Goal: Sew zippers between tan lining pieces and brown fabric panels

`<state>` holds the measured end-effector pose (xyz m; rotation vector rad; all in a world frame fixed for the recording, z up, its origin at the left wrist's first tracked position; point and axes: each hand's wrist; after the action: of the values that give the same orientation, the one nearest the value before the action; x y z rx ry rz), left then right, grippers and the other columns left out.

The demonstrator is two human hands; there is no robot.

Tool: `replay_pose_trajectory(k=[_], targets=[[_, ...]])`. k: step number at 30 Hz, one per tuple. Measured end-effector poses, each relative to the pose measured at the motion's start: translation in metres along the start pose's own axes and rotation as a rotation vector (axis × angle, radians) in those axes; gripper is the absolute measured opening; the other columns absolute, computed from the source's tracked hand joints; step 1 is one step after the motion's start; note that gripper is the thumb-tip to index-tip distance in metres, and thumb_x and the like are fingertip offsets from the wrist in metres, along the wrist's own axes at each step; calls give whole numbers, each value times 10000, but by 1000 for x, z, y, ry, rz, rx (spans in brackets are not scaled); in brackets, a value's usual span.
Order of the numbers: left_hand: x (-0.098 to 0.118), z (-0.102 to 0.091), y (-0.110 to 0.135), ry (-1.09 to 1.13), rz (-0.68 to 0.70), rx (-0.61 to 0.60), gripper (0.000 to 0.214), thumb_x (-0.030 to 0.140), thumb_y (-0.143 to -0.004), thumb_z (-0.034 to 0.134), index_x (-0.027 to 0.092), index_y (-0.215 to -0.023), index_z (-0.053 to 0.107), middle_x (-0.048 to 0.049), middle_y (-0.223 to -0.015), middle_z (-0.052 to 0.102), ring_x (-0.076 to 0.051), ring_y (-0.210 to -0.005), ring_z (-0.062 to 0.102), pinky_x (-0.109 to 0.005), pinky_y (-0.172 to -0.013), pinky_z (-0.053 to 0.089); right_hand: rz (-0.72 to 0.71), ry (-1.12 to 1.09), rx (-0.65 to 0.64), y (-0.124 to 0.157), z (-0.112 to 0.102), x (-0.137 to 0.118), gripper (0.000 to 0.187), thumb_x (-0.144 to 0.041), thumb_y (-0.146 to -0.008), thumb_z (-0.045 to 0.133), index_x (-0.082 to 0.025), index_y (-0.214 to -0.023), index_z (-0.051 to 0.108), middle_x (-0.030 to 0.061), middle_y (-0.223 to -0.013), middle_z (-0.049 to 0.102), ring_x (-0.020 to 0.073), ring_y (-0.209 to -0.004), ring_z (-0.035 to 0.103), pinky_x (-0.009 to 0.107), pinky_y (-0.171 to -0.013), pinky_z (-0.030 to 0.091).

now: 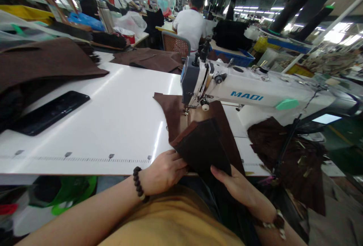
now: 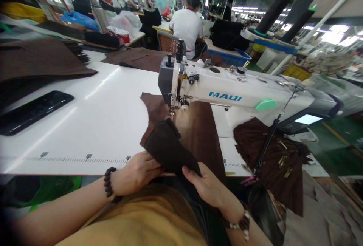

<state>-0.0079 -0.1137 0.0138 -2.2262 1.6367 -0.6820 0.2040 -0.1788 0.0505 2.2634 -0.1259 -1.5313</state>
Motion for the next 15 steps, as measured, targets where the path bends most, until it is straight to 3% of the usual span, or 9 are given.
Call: replay_pose_trajectory(k=[2,4,5,7,9,12,15], targets=[[-10,-17,6,137,-61,-100,405,236,-957,294,161,-699,597,-33,-693,593,-151,-697,526,-272,-675,432,-135,215,-159,1,-2,-7,446,-440,-908,402,-156,-1232,516,88,-1293,473,233,-1245,375,478,-1094,189],[-29,-45,11,236,-160,-203,425,290,-951,316,159,-654,590,-32,-656,578,-138,-671,533,-247,-669,445,-285,426,-294,2,-2,-17,345,-247,-889,430,-175,-1212,528,66,-1324,442,189,-1280,324,462,-1117,79],[-41,-61,13,222,-250,-203,424,289,-947,324,151,-645,588,-33,-653,573,-127,-634,527,-231,-616,434,-326,514,-342,3,-2,-23,362,-173,-851,457,-173,-1206,531,66,-1336,428,178,-1293,299,455,-1120,49],[-64,-87,10,182,-468,-88,329,322,-926,400,148,-757,623,-30,-747,618,-121,-669,563,-220,-625,435,-329,638,-386,4,1,-34,443,-114,-795,506,-168,-1234,510,77,-1360,393,176,-1311,260,449,-1119,43],[-78,-99,-2,179,-497,-73,280,345,-909,448,159,-841,646,-28,-843,648,-131,-756,597,-224,-690,452,-308,718,-407,3,5,-46,457,-149,-803,533,-170,-1258,494,90,-1378,363,189,-1318,240,452,-1117,53],[-75,-85,-28,219,-333,-305,250,346,-875,523,167,-1002,643,-47,-1046,632,-155,-923,602,-252,-836,453,-245,818,-476,2,9,-60,464,-251,-815,585,-160,-1262,499,132,-1378,340,245,-1310,252,490,-1100,106],[-60,-47,-38,82,-229,-441,566,471,-738,655,126,-1176,556,-128,-1202,552,-247,-1061,552,-335,-909,444,-235,826,-515,1,2,-63,513,-326,-797,623,-173,-1270,495,147,-1372,331,284,-1297,263,514,-1075,169]])
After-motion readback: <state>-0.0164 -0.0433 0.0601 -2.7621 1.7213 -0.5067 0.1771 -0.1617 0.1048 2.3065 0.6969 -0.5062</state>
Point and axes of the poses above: each hand's wrist, its own y-axis away from the middle knuckle, its own z-axis out of the palm, x = y × z
